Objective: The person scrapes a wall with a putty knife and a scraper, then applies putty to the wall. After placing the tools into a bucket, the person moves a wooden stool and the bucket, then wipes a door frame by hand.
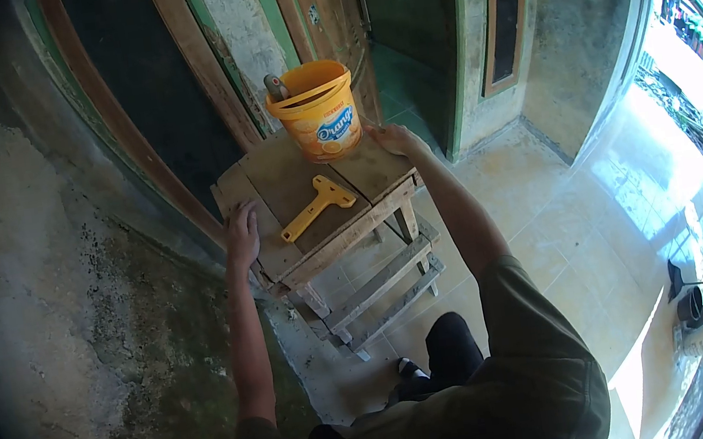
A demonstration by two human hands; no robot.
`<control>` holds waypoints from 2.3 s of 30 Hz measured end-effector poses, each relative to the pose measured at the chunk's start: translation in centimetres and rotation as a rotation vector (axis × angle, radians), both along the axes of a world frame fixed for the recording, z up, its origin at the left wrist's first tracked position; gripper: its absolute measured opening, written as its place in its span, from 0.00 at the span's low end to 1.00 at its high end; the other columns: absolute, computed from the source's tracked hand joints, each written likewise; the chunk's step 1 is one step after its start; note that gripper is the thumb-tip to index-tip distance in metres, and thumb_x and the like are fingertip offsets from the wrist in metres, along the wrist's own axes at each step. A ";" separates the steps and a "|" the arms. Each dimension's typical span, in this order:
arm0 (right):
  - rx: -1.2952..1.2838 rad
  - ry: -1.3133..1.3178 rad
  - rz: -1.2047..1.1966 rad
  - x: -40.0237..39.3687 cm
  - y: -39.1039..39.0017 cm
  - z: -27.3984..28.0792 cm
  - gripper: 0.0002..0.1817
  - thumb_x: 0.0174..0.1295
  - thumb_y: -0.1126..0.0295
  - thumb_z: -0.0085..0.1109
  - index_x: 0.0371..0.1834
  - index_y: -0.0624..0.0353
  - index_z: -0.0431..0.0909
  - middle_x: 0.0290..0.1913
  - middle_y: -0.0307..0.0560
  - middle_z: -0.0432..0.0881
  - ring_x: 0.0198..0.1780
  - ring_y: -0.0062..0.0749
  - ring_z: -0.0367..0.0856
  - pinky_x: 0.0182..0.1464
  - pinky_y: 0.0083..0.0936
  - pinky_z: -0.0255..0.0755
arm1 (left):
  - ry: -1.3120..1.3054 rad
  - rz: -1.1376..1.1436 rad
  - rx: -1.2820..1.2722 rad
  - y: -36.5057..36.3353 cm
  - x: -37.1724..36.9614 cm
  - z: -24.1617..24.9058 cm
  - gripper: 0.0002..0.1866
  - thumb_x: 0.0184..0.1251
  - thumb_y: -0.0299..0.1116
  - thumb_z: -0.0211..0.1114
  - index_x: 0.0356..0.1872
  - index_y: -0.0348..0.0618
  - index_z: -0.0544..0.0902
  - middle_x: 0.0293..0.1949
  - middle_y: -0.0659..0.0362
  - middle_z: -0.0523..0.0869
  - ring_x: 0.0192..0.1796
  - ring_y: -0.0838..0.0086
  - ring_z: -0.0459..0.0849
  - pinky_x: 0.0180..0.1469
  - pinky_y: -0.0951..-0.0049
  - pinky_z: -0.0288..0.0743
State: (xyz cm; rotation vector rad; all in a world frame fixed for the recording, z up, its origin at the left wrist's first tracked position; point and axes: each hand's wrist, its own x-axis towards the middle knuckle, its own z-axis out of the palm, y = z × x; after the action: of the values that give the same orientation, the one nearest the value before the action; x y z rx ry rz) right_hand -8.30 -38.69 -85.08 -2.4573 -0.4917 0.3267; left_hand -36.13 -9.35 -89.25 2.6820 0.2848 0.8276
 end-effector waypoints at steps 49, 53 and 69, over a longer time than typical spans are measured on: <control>-0.013 -0.009 -0.020 0.1 -0.4 -0.7 0.46 0.64 0.32 0.42 0.47 0.76 0.79 0.48 0.72 0.81 0.55 0.56 0.80 0.57 0.41 0.70 | 0.177 0.219 -0.175 12.1 10.0 2.6 0.29 0.70 0.56 0.48 0.44 0.37 0.82 0.41 0.40 0.85 0.48 0.45 0.82 0.51 0.51 0.73; 0.001 0.042 -0.025 -1.0 -0.2 0.8 0.42 0.67 0.35 0.41 0.48 0.73 0.77 0.48 0.72 0.80 0.54 0.56 0.80 0.56 0.41 0.70 | 0.141 0.184 -0.199 12.3 10.0 2.4 0.29 0.70 0.56 0.49 0.43 0.35 0.81 0.41 0.40 0.85 0.47 0.45 0.82 0.50 0.51 0.72; 0.091 -0.132 0.086 -1.5 -0.5 -0.1 0.14 0.59 0.74 0.52 0.48 0.63 0.78 0.52 0.60 0.80 0.55 0.60 0.74 0.60 0.42 0.68 | 0.146 0.157 -0.252 11.8 10.7 3.9 0.20 0.71 0.47 0.56 0.38 0.36 0.81 0.34 0.45 0.84 0.40 0.49 0.82 0.44 0.55 0.72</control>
State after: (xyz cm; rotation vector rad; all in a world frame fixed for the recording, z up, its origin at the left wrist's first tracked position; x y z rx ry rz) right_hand -9.78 -39.19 -85.15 -2.3834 -0.6550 0.1737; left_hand -25.41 2.43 -85.35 2.5086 0.5997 0.5938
